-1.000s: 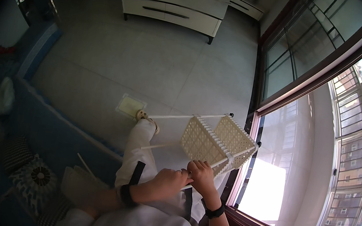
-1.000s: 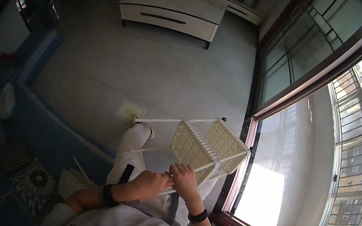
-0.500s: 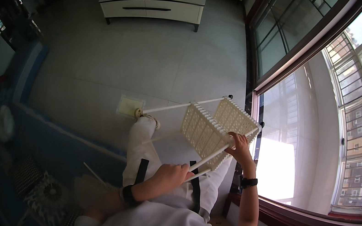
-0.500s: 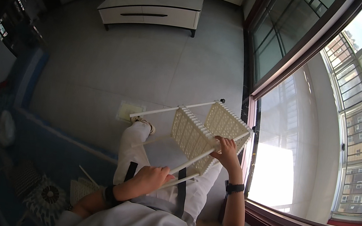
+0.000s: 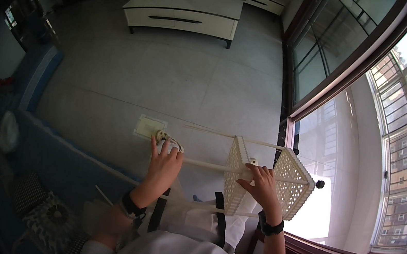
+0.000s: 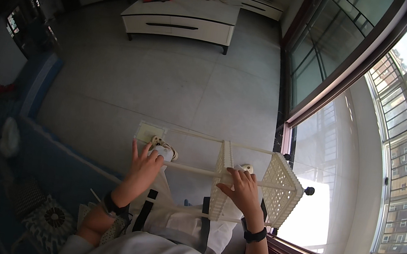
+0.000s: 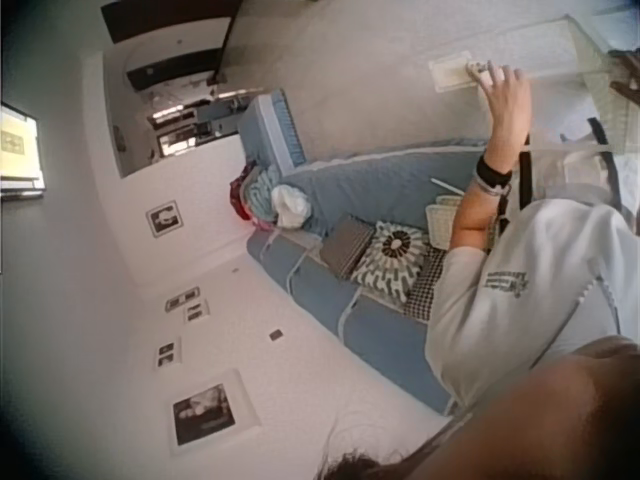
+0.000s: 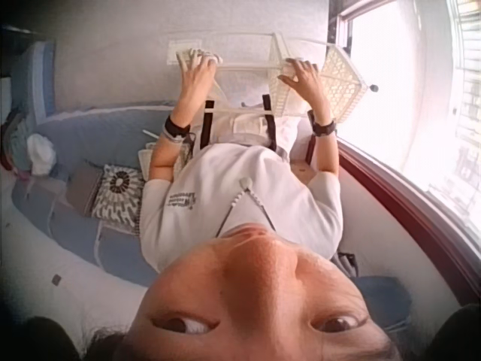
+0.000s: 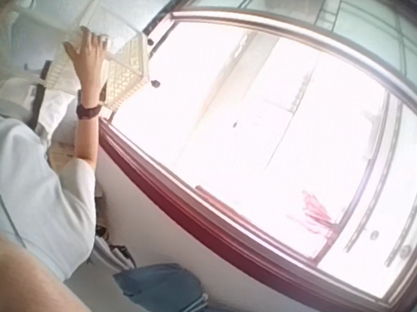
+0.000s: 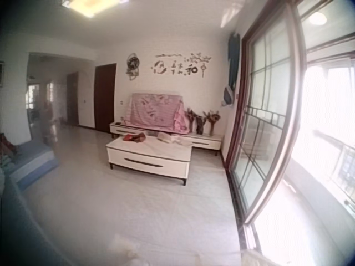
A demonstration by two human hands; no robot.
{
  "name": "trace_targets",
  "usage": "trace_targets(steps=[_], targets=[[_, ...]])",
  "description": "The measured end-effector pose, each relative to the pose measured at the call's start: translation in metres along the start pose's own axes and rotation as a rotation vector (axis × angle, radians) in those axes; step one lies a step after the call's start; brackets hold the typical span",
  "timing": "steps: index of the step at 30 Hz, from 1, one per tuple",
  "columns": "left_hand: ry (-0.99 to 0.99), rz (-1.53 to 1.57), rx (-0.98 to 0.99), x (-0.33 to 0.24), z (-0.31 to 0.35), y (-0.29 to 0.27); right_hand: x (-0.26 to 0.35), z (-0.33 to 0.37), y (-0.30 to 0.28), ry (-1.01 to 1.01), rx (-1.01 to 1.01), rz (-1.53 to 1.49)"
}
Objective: The person disassembles a three-tier plastic shelving unit by hand, pulling the support poles out of the basket-style shelves one at a time.
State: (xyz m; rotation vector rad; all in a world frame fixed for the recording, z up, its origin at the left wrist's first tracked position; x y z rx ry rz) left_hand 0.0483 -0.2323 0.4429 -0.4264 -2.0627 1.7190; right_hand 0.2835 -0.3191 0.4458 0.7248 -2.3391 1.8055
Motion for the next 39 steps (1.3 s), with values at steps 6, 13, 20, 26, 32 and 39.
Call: trace_targets(steps=[6,13,20,26,32,39], targets=[[0.247,0.389,0.139,-0.075,0.031,0.003,0.066,0.004,0.035,-0.038,0.105,-0.164],[0.297,0.526,0.205,-0.089,0.039,0.010,0.068,0.008,0.034,-0.072,0.061,-0.257],[0.261,0.503,0.194,-0.093,0.039,0.006,0.051,0.014,0.043,0.036,0.059,-0.299],[0.134,0.598,0.270,-0.087,0.034,0.017,0.055,0.014,0.043,-0.013,0.041,-0.245],[0.188,0.645,0.346,-0.080,0.036,0.020,0.065,0.015,0.044,-0.034,0.037,-0.159],[0.140,0.616,0.555,-0.078,0.038,0.028,0.068,0.020,0.044,-0.026,0.048,-0.140]])
Point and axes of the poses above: each hand's wrist, its own z-axis away from the middle knuckle, its own y-axis out of the palm, x = y × z, the point moved 8 cm from there along -z, towards the middle knuckle, and after that the axes turned 12 degrees about -y, right-handed, at the moved point
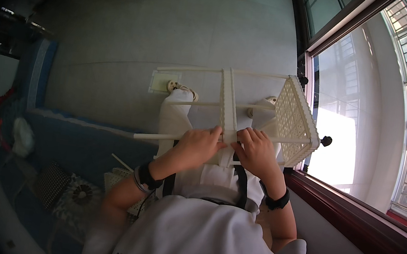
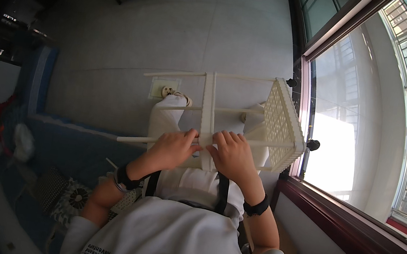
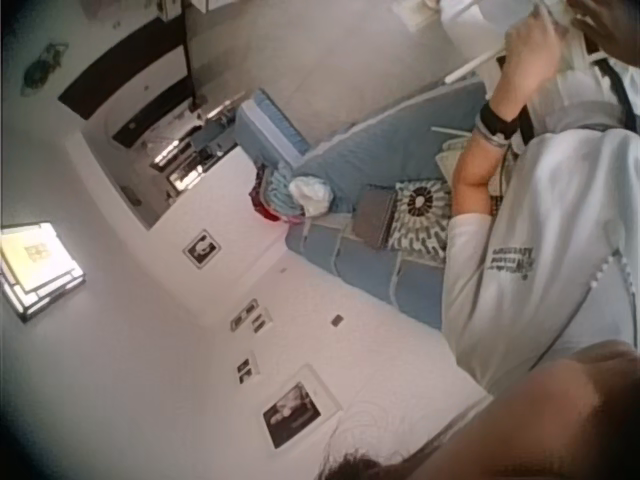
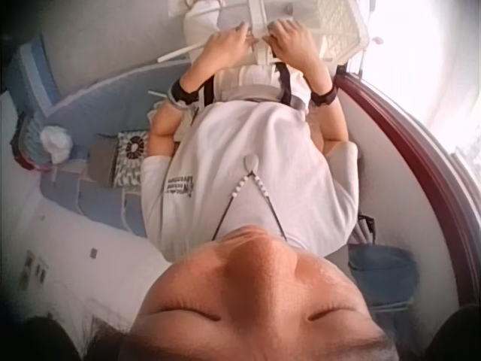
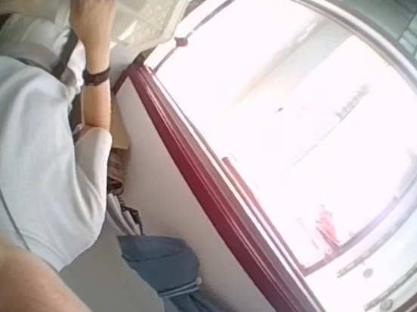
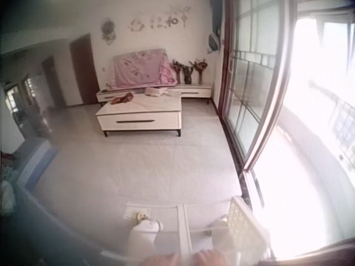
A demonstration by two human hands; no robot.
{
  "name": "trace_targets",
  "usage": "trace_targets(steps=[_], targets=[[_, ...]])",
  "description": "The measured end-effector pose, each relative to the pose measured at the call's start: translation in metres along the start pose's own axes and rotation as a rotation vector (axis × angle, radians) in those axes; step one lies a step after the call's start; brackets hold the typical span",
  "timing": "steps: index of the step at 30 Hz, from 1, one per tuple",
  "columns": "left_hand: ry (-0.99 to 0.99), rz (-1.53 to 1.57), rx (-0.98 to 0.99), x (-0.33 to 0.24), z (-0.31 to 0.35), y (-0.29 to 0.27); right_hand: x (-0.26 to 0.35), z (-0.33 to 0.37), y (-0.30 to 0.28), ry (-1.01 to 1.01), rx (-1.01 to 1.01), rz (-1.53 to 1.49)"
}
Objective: The person disassembles a three-tier plastic shelving unit by hand, pulling the support poles out of the basket-style shelves one at a time.
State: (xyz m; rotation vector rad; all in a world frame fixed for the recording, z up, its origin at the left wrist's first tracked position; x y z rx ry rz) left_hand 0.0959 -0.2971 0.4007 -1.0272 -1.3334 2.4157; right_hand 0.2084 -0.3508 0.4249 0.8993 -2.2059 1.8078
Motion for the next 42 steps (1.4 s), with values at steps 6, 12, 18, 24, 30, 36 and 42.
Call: trace_targets(steps=[6,12,18,24,30,36,42], targets=[[0.056,-0.025,0.011,-0.003,-0.005,-0.003,-0.001,0.000,-0.002,-0.009,0.003,-0.002],[0.026,0.090,0.114,0.002,-0.007,-0.005,0.001,0.001,-0.001,-0.015,-0.017,-0.020],[-0.129,0.106,0.156,0.023,-0.010,0.012,-0.001,0.002,-0.005,-0.026,-0.046,0.005],[-0.185,0.228,-0.008,0.062,0.009,0.017,-0.004,0.004,-0.001,0.008,0.003,-0.025],[-0.451,0.274,-0.467,0.175,0.056,-0.042,-0.008,0.002,0.004,0.040,-0.004,-0.012],[-0.644,0.074,-0.857,0.301,0.190,-0.057,-0.012,0.004,0.010,0.048,0.019,0.017],[-0.955,-0.098,-0.757,0.347,0.302,0.063,-0.012,0.002,0.015,0.042,0.053,0.003]])
Point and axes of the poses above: each hand's wrist, its own z-axis away from the middle knuckle, its own y-axis out of the palm, x = y × z, the point moved 8 cm from there along -z, towards the middle knuckle, and after that the axes turned 12 degrees about -y, right-handed, at the moved point
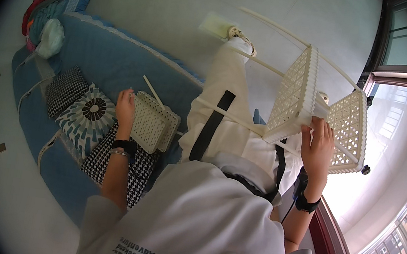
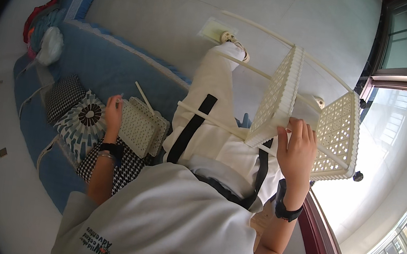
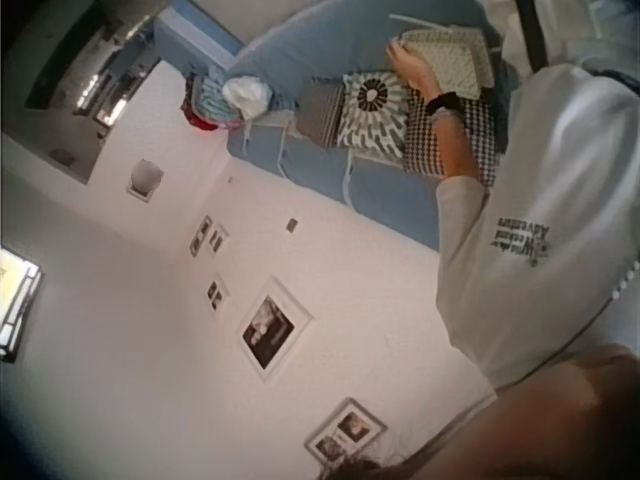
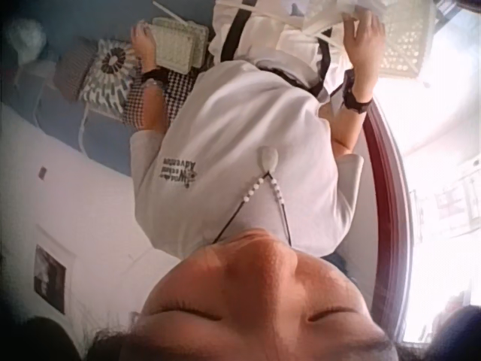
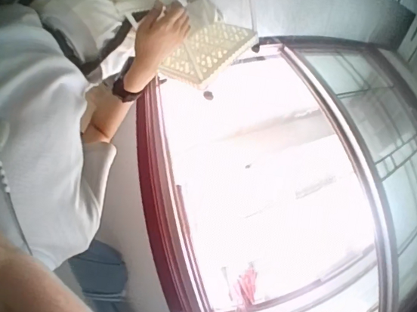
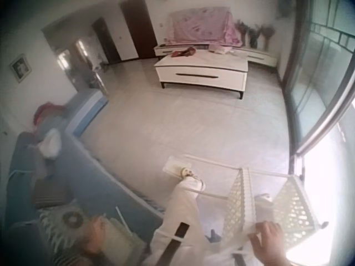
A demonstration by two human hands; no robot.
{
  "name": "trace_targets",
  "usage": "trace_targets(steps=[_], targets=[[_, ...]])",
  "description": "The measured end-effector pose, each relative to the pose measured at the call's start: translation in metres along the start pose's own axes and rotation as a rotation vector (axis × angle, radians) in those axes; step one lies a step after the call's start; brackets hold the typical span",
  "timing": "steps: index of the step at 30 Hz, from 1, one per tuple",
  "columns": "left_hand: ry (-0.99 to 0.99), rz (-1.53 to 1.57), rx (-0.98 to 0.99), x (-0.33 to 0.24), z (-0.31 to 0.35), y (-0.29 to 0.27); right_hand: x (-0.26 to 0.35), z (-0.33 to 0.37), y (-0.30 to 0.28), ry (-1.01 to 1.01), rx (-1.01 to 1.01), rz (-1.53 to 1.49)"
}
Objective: The person disassembles a three-tier plastic shelving unit by hand, pulling the support poles out of the basket-style shelves one at a time.
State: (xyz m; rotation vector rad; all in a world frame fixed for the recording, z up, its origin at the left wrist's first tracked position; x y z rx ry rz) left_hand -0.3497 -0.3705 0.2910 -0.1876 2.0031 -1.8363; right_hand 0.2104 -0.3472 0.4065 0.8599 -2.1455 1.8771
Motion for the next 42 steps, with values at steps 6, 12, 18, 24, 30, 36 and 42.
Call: trace_targets(steps=[6,12,18,24,30,36,42], targets=[[-0.221,-0.152,0.424,0.080,0.115,0.102,0.000,-0.003,0.002,0.016,0.023,0.008],[-0.413,-0.240,0.796,0.084,0.156,0.144,0.002,-0.002,-0.001,0.020,0.006,0.009],[-0.131,0.162,0.442,-0.040,0.044,0.083,0.002,-0.003,-0.003,-0.001,-0.006,0.030],[0.467,0.504,0.144,-0.265,0.008,-0.008,0.004,-0.002,-0.007,0.003,-0.036,0.055],[0.814,0.510,0.742,-0.376,0.093,0.036,0.006,0.001,-0.011,0.006,-0.109,0.119],[0.959,0.057,1.192,-0.363,0.153,0.105,0.011,0.019,-0.015,0.012,-0.297,0.143],[0.957,0.099,1.218,-0.362,0.151,0.105,-0.021,0.051,0.027,0.077,-0.265,-0.104]])
Point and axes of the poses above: each hand's wrist, its own z-axis away from the middle knuckle, its own y-axis out of the palm, x = y × z, the point moved 8 cm from there along -z, towards the middle knuckle, and after that the axes turned 12 degrees about -y, right-handed, at the moved point
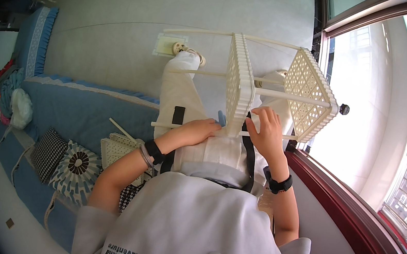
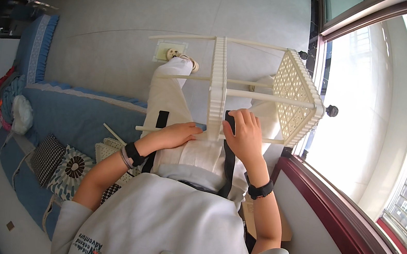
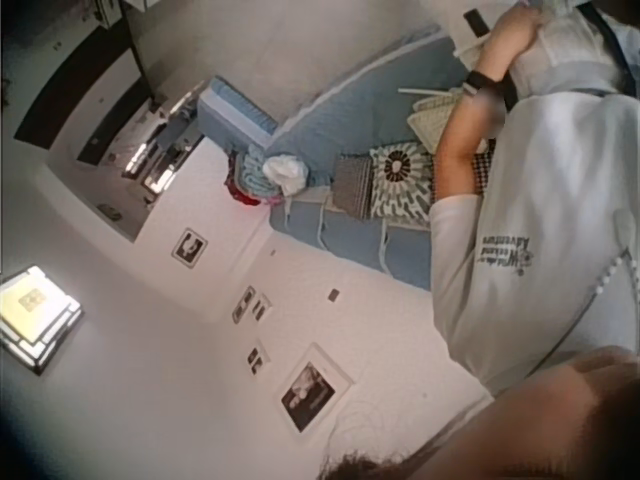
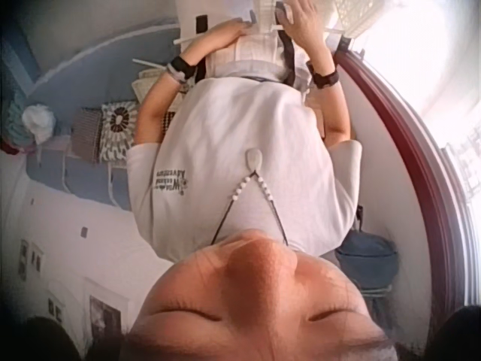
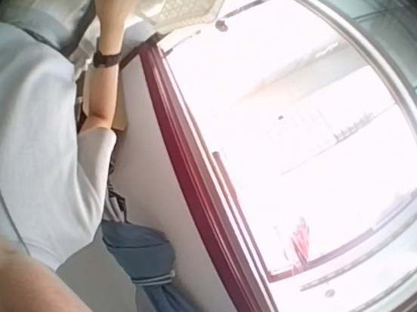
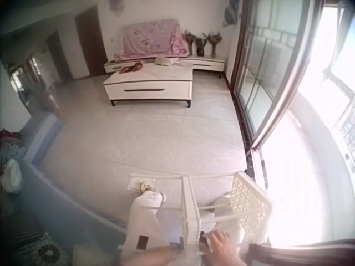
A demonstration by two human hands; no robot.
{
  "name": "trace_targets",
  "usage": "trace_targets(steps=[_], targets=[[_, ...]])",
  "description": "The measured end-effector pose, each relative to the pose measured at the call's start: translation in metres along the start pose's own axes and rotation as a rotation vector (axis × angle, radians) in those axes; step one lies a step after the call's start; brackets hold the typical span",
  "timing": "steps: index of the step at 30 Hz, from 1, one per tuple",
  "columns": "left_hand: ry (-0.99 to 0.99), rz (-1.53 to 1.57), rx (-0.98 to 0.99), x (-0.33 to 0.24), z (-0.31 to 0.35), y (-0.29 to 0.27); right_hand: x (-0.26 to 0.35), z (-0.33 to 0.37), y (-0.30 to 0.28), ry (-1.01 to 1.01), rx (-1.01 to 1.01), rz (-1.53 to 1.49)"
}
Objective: The person disassembles a three-tier plastic shelving unit by hand, pulling the support poles out of the basket-style shelves one at a time.
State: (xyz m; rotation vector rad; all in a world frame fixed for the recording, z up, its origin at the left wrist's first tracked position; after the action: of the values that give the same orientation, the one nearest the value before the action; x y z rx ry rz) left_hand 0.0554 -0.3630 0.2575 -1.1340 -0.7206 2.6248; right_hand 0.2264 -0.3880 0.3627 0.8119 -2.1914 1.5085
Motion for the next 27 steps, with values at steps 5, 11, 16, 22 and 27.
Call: trace_targets(steps=[5,11,16,22,27], targets=[[0.003,-0.128,-0.129,-0.004,0.006,-0.013,-0.021,0.046,0.054,0.080,0.577,0.001],[0.025,-0.329,-0.338,-0.035,0.025,-0.046,-0.009,0.014,0.030,0.028,0.417,0.062],[0.040,-0.457,-0.669,-0.083,0.052,-0.086,0.027,-0.035,-0.006,-0.096,0.242,0.104],[0.013,-0.352,-0.677,-0.114,0.090,-0.123,0.062,-0.058,-0.038,-0.059,0.303,0.104],[0.053,-0.319,-0.752,-0.134,0.114,-0.143,0.094,-0.070,-0.063,-0.161,0.163,0.084]])
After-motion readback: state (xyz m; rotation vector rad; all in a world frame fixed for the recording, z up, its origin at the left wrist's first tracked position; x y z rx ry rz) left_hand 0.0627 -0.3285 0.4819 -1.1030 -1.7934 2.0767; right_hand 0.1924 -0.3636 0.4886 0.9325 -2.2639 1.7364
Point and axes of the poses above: each hand's wrist, its own z-axis away from the middle knuckle, its own y-axis out of the palm, x = y × z, the point moved 8 cm from there along -z, towards the middle knuckle, and after that the axes turned 12 degrees about -y, right-handed, at the moved point
